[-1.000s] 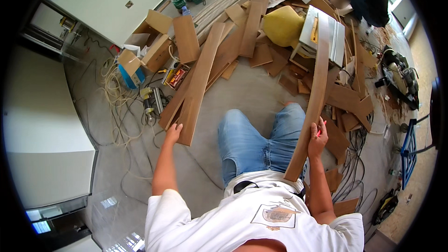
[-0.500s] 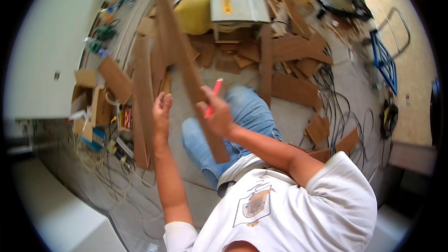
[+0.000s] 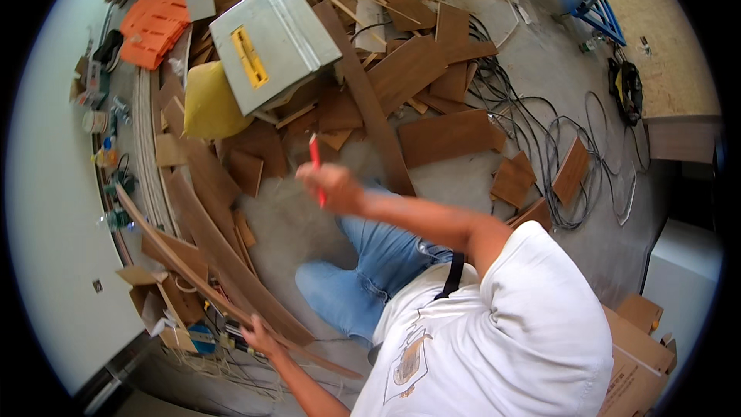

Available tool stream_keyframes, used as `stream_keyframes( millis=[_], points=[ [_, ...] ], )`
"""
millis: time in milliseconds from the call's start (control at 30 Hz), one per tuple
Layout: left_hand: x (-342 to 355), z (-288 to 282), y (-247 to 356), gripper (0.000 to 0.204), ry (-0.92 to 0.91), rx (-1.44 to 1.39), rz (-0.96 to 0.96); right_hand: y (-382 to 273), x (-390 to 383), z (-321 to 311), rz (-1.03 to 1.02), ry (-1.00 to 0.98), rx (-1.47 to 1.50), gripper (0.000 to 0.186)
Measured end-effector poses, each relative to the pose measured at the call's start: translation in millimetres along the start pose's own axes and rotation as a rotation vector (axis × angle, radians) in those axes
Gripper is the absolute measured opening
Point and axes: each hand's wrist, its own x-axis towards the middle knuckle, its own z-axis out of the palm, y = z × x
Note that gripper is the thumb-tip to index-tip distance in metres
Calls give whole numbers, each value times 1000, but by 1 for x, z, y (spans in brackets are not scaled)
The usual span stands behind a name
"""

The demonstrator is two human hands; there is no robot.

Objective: The person prepares and installs wooden flooring planks. They use a table saw to trim a plank, carry materials into a room, apply adhesive using a bottle, and fit the planks into place along a wall.

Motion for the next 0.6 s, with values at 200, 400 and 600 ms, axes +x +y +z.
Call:
stream_keyframes(
  millis=[200, 400, 600],
  points=[
    [-55, -2, -36, 43, 47, 88, -113, 159, 192, -108, -109, 372, -485, 17],
    [-57, 43, -22, 59, 274, 37, -84, 228, 378, -133, 67, 65, -702, 27],
    [-72, 53, 61, 64, 239, 866, -134, 275, 527, -63, 83, -141, -814, 32]
  ],
)
